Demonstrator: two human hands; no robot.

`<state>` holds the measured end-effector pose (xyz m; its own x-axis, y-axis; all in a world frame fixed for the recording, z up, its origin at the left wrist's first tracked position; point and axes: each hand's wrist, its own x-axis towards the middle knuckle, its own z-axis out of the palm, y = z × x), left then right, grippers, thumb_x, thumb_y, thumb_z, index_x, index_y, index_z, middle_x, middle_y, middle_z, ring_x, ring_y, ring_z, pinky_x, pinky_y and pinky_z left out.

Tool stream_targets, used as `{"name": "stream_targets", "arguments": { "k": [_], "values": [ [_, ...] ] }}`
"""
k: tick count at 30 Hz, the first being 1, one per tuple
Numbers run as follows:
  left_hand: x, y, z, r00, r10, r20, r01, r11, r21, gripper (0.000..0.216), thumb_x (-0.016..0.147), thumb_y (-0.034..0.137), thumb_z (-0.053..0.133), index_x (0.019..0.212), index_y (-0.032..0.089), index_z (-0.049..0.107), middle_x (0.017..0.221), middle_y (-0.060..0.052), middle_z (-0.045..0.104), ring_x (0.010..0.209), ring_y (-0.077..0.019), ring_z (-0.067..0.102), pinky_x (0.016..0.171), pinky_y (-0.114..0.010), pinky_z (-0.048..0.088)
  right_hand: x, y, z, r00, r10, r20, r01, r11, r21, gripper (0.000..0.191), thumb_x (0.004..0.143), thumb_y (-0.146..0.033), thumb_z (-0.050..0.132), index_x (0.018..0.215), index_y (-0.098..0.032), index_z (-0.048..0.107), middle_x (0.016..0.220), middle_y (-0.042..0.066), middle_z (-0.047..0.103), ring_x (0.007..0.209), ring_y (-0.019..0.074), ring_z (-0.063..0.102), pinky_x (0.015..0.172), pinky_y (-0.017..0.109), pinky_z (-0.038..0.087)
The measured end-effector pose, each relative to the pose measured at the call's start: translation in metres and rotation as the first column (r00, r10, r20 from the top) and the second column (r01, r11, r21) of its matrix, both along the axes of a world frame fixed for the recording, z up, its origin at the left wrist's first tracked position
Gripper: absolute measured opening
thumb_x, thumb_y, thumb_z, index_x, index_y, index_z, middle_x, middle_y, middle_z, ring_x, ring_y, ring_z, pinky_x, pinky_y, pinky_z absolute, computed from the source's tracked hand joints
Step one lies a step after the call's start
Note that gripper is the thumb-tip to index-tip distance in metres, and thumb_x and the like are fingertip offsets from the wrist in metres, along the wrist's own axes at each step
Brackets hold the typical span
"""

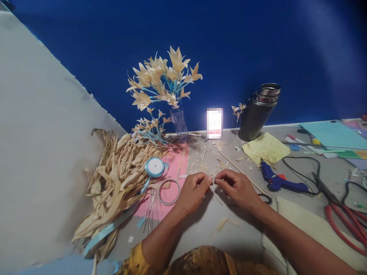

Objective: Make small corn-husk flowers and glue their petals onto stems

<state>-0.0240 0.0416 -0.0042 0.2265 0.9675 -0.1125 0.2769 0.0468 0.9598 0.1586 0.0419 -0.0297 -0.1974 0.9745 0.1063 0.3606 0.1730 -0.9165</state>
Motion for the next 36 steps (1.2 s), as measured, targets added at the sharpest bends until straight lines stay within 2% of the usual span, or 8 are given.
{"name": "stream_targets", "arguments": {
  "k": [5,9,14,21,27,29,32,36],
  "values": [
    [0.005,0.002,-0.007,0.976,0.073,0.204,-0.041,0.987,-0.157,0.02,0.077,0.035,0.069,0.069,0.017,0.066,0.059,-0.001,0.061,0.054,-0.0129,0.053,0.054,-0.025,0.042,0.002,0.001,0.002,0.998,-0.023,0.057,0.018,0.996,0.083,0.016,0.087,-0.03,0.06,0.078,-0.02,0.068,0.07,0.001,0.068,0.062,0.0155,0.057,0.062,0.028,0.041],
    [0.005,0.004,-0.007,0.928,0.162,0.335,-0.108,0.979,-0.172,0.017,0.072,0.033,0.076,0.074,0.017,0.068,0.065,-0.001,0.065,0.058,-0.0135,0.058,0.056,-0.025,0.047,0.001,0.003,0.003,0.997,-0.063,-0.05,0.062,0.998,-0.03,0.017,0.084,-0.034,0.062,0.076,-0.02,0.067,0.062,-0.001,0.064,0.057,0.0144,0.055,0.057,0.027,0.04],
    [0.009,-0.003,-0.006,0.941,0.21,0.264,-0.217,0.976,-0.001,0.012,0.07,0.025,0.078,0.079,0.017,0.075,0.072,-0.002,0.07,0.064,-0.0141,0.06,0.063,-0.026,0.049,-0.002,0.005,0.002,0.973,-0.087,-0.215,0.032,0.969,-0.245,0.023,0.078,-0.042,0.066,0.076,-0.019,0.065,0.059,-0.003,0.061,0.046,0.011,0.047,0.047,0.025,0.034],
    [0.017,-0.01,-0.009,0.988,0.137,0.064,-0.15,0.949,0.277,0.007,0.079,0.017,0.07,0.076,0.02,0.076,0.076,-0.002,0.073,0.072,-0.0156,0.063,0.071,-0.027,0.048,0.0,0.003,0.004,0.975,-0.012,-0.22,-0.036,0.976,-0.214,0.021,0.079,-0.038,0.065,0.076,-0.018,0.07,0.055,-0.004,0.054,0.05,0.0103,0.044,0.048,0.024,0.032],
    [0.016,-0.01,-0.013,0.989,0.146,-0.029,-0.125,0.921,0.37,0.011,0.081,0.013,0.066,0.078,0.02,0.073,0.076,-0.002,0.072,0.073,-0.0155,0.063,0.07,-0.027,0.046,0.002,0.003,0.008,0.957,0.008,-0.289,-0.09,0.957,-0.274,0.019,0.075,-0.036,0.069,0.077,-0.017,0.071,0.061,-0.003,0.057,0.051,0.0093,0.042,0.047,0.023,0.031],
    [0.016,-0.01,-0.012,0.991,0.132,-0.031,-0.112,0.926,0.361,0.012,0.081,0.013,0.065,0.077,0.02,0.073,0.076,-0.001,0.072,0.074,-0.0155,0.063,0.072,-0.028,0.046,0.002,0.004,0.008,0.948,0.011,-0.319,-0.117,0.942,-0.316,0.024,0.077,-0.041,0.07,0.075,-0.017,0.07,0.058,-0.003,0.056,0.049,0.0088,0.041,0.046,0.023,0.03],
    [0.016,-0.009,-0.01,0.993,0.116,0.015,-0.116,0.964,0.241,0.008,0.08,0.015,0.065,0.079,0.019,0.071,0.077,-0.001,0.071,0.073,-0.0158,0.063,0.072,-0.028,0.047,0.002,0.005,0.004,0.939,-0.017,-0.344,-0.115,0.925,-0.361,0.03,0.079,-0.047,0.069,0.073,-0.017,0.069,0.052,-0.005,0.051,0.046,0.0082,0.038,0.045,0.023,0.028],
    [0.016,-0.007,-0.009,0.985,0.151,0.086,-0.161,0.98,0.121,0.005,0.078,0.016,0.064,0.078,0.019,0.067,0.077,-0.001,0.069,0.073,-0.0155,0.061,0.069,-0.027,0.047,0.002,0.004,0.002,0.952,-0.034,-0.304,-0.075,0.938,-0.339,0.03,0.08,-0.046,0.068,0.073,-0.017,0.068,0.054,-0.004,0.054,0.046,0.0087,0.04,0.045,0.023,0.029]
  ]
}}
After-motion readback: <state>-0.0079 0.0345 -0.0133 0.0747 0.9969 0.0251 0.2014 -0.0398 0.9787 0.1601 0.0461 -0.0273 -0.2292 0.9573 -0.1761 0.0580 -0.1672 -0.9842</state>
